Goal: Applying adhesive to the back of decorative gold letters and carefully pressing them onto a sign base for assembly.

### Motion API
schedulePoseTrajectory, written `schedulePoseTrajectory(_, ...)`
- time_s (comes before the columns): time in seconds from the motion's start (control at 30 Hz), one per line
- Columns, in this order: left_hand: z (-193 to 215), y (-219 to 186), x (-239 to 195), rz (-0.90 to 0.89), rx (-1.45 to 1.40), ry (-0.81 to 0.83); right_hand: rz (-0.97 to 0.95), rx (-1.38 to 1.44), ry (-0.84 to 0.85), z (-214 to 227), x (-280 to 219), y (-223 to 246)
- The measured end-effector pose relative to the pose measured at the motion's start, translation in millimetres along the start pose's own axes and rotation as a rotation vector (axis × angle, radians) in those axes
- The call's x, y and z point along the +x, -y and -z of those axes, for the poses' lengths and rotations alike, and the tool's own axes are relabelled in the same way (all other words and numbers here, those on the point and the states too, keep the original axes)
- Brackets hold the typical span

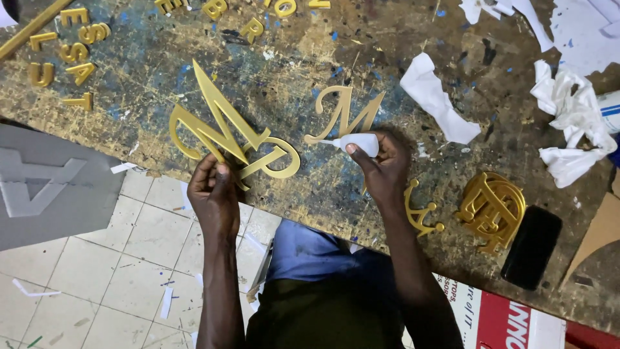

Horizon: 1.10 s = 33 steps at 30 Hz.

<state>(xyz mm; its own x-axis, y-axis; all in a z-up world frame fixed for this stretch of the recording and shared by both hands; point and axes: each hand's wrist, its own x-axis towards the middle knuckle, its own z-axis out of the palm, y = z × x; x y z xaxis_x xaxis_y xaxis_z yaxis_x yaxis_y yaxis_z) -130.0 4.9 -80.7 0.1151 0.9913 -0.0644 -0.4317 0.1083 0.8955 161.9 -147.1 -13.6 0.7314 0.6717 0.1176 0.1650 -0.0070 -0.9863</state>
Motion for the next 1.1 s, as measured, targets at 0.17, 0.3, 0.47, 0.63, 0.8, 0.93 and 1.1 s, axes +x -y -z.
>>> schedulePoseTrajectory(0.17,-47.1,-49.3,-23.1,0.031,0.025,0.021,0.028,0.005,0.000,-3.4,0.2,36.1)
schedulePoseTrajectory(0.3,-38.2,-31.0,-24.5,0.024,0.043,0.056,0.032,0.007,0.007,-4.9,4.0,41.6)
schedulePoseTrajectory(0.47,-17.6,-2.0,-21.0,0.020,0.053,0.080,-0.013,0.024,-0.011,-1.7,-4.7,22.4)
schedulePoseTrajectory(0.63,-25.5,-11.6,-27.1,0.016,0.057,0.093,-0.022,0.043,-0.064,4.1,-5.2,17.0)
schedulePoseTrajectory(0.8,-17.3,-9.6,-18.8,0.023,0.090,0.057,-0.039,0.054,-0.067,8.6,-5.5,7.6)
schedulePoseTrajectory(0.93,-21.1,-28.5,-7.8,0.023,0.117,0.069,0.008,0.051,-0.058,11.7,2.5,17.5)
schedulePoseTrajectory(1.1,-27.6,-48.6,-2.3,0.004,0.167,0.093,-0.053,0.029,-0.114,17.3,3.6,3.6)
